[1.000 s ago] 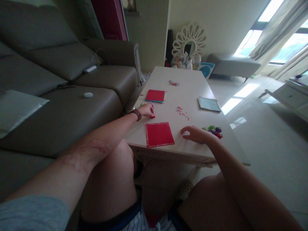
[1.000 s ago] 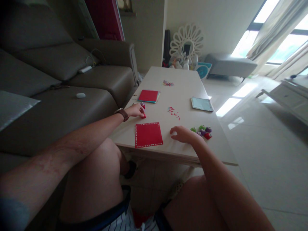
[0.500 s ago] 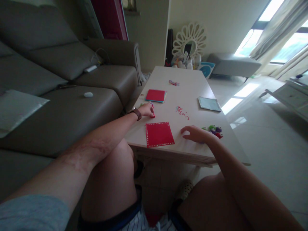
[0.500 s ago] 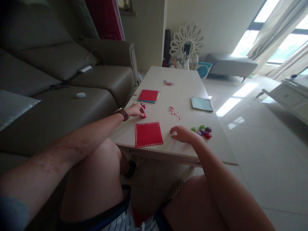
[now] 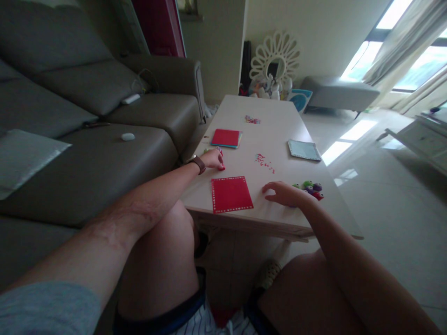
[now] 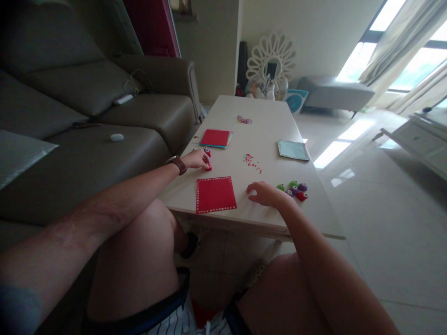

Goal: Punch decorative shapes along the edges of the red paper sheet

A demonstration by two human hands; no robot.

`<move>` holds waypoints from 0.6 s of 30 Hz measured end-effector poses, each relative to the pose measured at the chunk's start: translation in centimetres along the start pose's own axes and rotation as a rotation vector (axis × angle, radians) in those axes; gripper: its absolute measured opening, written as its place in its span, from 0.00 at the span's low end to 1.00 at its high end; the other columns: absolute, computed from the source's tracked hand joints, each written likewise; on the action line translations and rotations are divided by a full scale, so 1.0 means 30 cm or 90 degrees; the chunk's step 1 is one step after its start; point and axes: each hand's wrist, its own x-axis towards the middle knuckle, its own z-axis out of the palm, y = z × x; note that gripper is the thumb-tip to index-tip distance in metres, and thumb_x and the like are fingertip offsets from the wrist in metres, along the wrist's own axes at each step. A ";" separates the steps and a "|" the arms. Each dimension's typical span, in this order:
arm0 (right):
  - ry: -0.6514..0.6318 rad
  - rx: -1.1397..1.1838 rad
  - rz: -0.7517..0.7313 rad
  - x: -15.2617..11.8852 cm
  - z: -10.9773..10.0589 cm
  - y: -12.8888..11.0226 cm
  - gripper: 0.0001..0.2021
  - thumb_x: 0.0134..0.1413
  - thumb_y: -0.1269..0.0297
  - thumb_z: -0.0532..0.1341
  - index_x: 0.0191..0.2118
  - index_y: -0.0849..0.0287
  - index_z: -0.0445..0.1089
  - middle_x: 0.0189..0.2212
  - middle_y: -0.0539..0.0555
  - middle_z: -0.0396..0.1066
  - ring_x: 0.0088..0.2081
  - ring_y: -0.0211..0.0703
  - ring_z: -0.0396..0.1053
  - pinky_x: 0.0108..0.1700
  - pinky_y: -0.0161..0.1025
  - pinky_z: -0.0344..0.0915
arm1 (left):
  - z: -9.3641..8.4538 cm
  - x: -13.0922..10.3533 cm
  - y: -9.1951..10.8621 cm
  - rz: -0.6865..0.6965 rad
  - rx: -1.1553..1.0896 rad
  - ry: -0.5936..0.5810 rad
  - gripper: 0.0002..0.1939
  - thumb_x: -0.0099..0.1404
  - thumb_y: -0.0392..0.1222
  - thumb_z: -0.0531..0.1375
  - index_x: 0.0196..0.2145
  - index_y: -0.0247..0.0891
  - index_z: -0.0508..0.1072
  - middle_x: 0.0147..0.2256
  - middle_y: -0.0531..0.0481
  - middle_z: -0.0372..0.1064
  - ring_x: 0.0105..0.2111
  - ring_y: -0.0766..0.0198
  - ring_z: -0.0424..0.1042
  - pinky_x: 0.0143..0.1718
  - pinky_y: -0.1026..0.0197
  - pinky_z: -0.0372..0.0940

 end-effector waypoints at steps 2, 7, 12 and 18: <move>0.001 0.001 -0.001 -0.001 0.000 -0.001 0.12 0.62 0.63 0.62 0.49 0.51 0.76 0.52 0.57 0.77 0.53 0.53 0.74 0.60 0.49 0.67 | 0.000 0.000 0.001 0.001 -0.001 0.001 0.12 0.46 0.43 0.74 0.27 0.38 0.78 0.31 0.45 0.78 0.35 0.54 0.74 0.38 0.55 0.62; 0.005 0.009 -0.011 -0.004 0.000 0.000 0.12 0.62 0.63 0.61 0.50 0.50 0.76 0.52 0.56 0.77 0.53 0.53 0.74 0.60 0.49 0.67 | 0.000 -0.002 0.002 0.002 -0.003 -0.003 0.13 0.46 0.44 0.74 0.27 0.38 0.78 0.31 0.46 0.78 0.35 0.55 0.73 0.37 0.55 0.62; 0.006 0.008 -0.003 0.000 0.000 -0.001 0.12 0.62 0.64 0.62 0.49 0.52 0.77 0.52 0.57 0.77 0.53 0.53 0.74 0.59 0.47 0.67 | 0.000 -0.004 0.003 -0.002 -0.001 0.005 0.12 0.46 0.44 0.74 0.27 0.38 0.78 0.31 0.46 0.78 0.36 0.54 0.73 0.38 0.55 0.62; 0.012 0.002 -0.012 0.001 0.003 -0.001 0.13 0.61 0.64 0.62 0.49 0.54 0.77 0.51 0.59 0.78 0.53 0.54 0.74 0.60 0.48 0.67 | 0.000 -0.001 0.000 -0.005 -0.013 0.007 0.14 0.44 0.45 0.75 0.26 0.39 0.77 0.29 0.47 0.77 0.35 0.55 0.73 0.37 0.55 0.61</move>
